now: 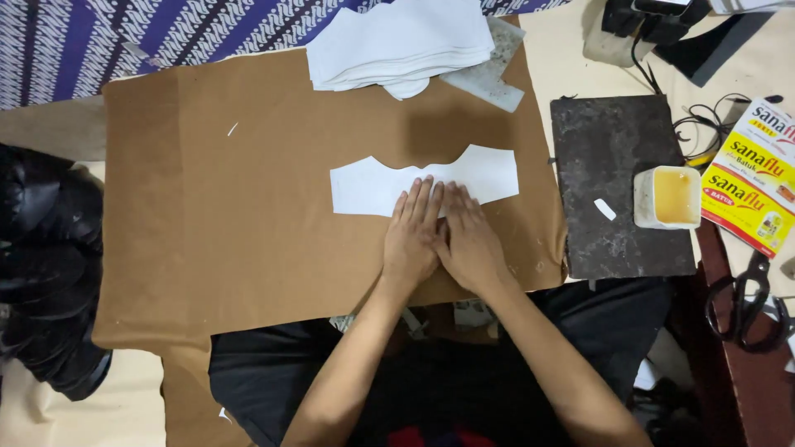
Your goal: Picking up, unfolding, and stacking white leather cut-out pieces for shoe manufacturing
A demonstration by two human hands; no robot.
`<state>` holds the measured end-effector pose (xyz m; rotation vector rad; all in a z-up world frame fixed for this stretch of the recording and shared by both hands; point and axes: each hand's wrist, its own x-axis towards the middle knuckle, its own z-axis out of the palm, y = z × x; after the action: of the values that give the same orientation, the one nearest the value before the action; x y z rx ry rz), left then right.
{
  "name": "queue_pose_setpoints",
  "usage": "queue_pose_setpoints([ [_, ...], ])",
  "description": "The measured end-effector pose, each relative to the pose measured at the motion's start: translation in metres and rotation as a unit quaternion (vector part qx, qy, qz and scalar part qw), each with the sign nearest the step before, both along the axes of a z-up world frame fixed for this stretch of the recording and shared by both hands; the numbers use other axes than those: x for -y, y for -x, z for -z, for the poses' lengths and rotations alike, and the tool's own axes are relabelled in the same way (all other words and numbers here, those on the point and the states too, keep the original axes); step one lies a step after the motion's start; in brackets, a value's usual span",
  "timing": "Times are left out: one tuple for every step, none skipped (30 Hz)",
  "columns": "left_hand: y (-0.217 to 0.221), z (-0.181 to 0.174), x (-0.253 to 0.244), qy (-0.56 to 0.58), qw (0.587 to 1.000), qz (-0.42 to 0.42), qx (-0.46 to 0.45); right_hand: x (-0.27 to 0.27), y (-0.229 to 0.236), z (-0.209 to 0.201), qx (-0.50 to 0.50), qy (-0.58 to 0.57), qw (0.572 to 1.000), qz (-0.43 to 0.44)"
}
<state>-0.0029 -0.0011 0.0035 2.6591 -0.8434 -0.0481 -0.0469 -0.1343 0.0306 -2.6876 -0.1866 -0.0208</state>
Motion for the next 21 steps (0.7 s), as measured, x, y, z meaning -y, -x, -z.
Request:
queue_pose_setpoints([
  [0.0, -0.001, 0.002, 0.001, 1.0, -0.001, 0.0, 0.001, 0.006, -0.003, 0.0, 0.001, 1.0, -0.001],
  [-0.001, -0.002, 0.002, 0.01, 1.0, -0.011, -0.013, 0.002, 0.011, -0.006, -0.035, 0.01, 0.999, 0.027],
  [-0.002, -0.004, 0.003, 0.018, 0.999, -0.021, -0.025, 0.003, 0.016, -0.01, -0.07, 0.019, 0.996, 0.055],
  [0.0, -0.006, 0.001, 0.017, 0.999, -0.025, -0.024, 0.004, 0.016, -0.01, -0.069, 0.018, 0.996, 0.05],
  [0.002, -0.008, 0.0, 0.02, 0.999, -0.034, -0.028, 0.005, 0.016, -0.011, -0.088, 0.033, 0.994, 0.056],
  [0.003, -0.011, 0.0, 0.024, 0.998, -0.044, -0.03, 0.007, 0.014, -0.013, -0.106, 0.05, 0.991, 0.061],
  [0.007, -0.014, -0.007, 0.024, 0.998, -0.049, -0.027, 0.009, 0.015, -0.014, -0.103, 0.05, 0.992, 0.056],
  [0.01, -0.017, -0.013, 0.021, 0.997, -0.072, -0.021, 0.011, 0.014, -0.015, -0.121, 0.055, 0.989, 0.064],
  [0.014, -0.019, -0.02, 0.018, 0.995, -0.096, -0.015, 0.013, 0.014, -0.016, -0.139, 0.061, 0.986, 0.072],
  [0.018, -0.017, -0.027, 0.019, 0.995, -0.1, -0.013, 0.011, 0.013, -0.017, -0.136, 0.062, 0.986, 0.068],
  [0.023, -0.015, -0.034, 0.022, 0.992, -0.121, -0.004, 0.01, 0.013, -0.019, -0.139, 0.076, 0.985, 0.065],
  [0.026, -0.013, -0.041, 0.024, 0.99, -0.138, 0.004, 0.009, 0.013, -0.019, -0.142, 0.09, 0.984, 0.063],
  [0.029, -0.013, -0.043, 0.025, 0.99, -0.14, 0.006, 0.006, 0.012, -0.023, -0.14, 0.09, 0.984, 0.061],
  [0.033, -0.013, -0.045, 0.004, 0.989, -0.145, -0.002, 0.003, 0.012, -0.027, -0.129, 0.096, 0.985, 0.062],
  [0.036, -0.013, -0.047, -0.017, 0.989, -0.15, -0.01, 0.001, 0.013, -0.03, -0.119, 0.103, 0.986, 0.062],
  [0.036, -0.013, -0.045, -0.016, 0.988, -0.151, -0.009, -0.001, 0.007, -0.029, -0.117, 0.103, 0.986, 0.061],
  [0.037, -0.014, -0.042, -0.02, 0.988, -0.153, -0.016, -0.003, 0.002, -0.028, -0.112, 0.109, 0.986, 0.065],
  [0.035, -0.015, -0.04, -0.025, 0.988, -0.153, -0.02, -0.004, -0.005, -0.027, -0.105, 0.115, 0.985, 0.069],
  [0.036, -0.006, -0.042, -0.024, 0.988, -0.153, -0.017, -0.018, -0.013, -0.062, -0.101, 0.114, 0.986, 0.069],
  [0.037, 0.004, -0.044, -0.031, 0.99, -0.14, 0.008, -0.033, -0.021, -0.096, -0.092, 0.074, 0.991, 0.055],
  [0.037, 0.014, -0.047, -0.038, 0.991, -0.127, 0.034, -0.046, -0.029, -0.13, -0.082, 0.034, 0.995, 0.041],
])
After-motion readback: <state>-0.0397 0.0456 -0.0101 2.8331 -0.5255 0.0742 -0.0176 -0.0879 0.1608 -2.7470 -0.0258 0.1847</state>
